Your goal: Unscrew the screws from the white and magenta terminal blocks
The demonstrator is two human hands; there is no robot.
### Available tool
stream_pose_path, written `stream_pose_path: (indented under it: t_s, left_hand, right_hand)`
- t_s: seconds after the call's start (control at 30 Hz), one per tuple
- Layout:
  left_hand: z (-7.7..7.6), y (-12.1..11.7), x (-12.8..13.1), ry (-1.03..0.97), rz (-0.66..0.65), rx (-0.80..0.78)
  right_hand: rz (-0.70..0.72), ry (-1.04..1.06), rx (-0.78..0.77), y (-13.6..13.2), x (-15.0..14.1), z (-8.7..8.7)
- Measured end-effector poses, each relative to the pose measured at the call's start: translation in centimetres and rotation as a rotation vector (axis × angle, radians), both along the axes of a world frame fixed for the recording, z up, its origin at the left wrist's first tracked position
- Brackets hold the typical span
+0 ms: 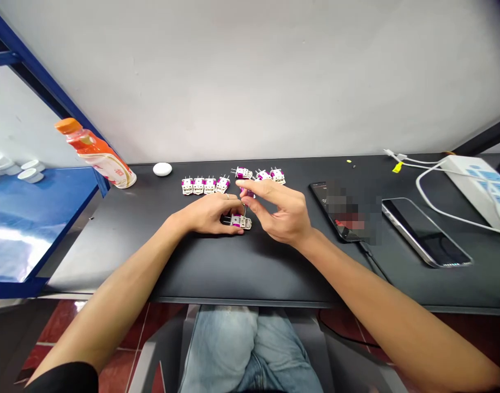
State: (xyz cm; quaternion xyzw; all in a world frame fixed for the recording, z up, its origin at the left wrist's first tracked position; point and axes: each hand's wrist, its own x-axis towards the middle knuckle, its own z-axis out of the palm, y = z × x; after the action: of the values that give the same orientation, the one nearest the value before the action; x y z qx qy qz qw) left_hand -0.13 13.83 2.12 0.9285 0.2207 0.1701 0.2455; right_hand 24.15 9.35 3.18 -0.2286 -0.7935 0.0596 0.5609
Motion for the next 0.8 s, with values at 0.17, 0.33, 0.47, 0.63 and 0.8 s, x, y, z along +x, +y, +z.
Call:
stream_pose_path:
  t_s: [0.17,0.33,0.47,0.63,0.8]
  left_hand:
    - [0.03,0.02,0.06,-0.024,0.005,-0.006]
    - [0.19,0.01,0.12,-0.022,-0.001,-0.01]
    - [0.09,0.0,0.07,-0.032,0.005,0.002]
    - [0.38,-0.09,0.01,0.028,0.021,0.001]
    - [0.72,-0.24,0.08,0.028,0.029,-0.032]
  right_hand:
    - [0.076,-0.067,-0.073,-0.36,-0.02,-0.27]
    - [0.11,-0.058,-0.089,-0.03,0.33,-0.31]
    - [0.021,-0.026,0.049,0.33,0.34,-0.27]
    - [0.001,-0.016,-0.092,-0.03,0.33,-0.43]
    - [0.095,-0.043,-0.122,0.19,0.79,-0.32]
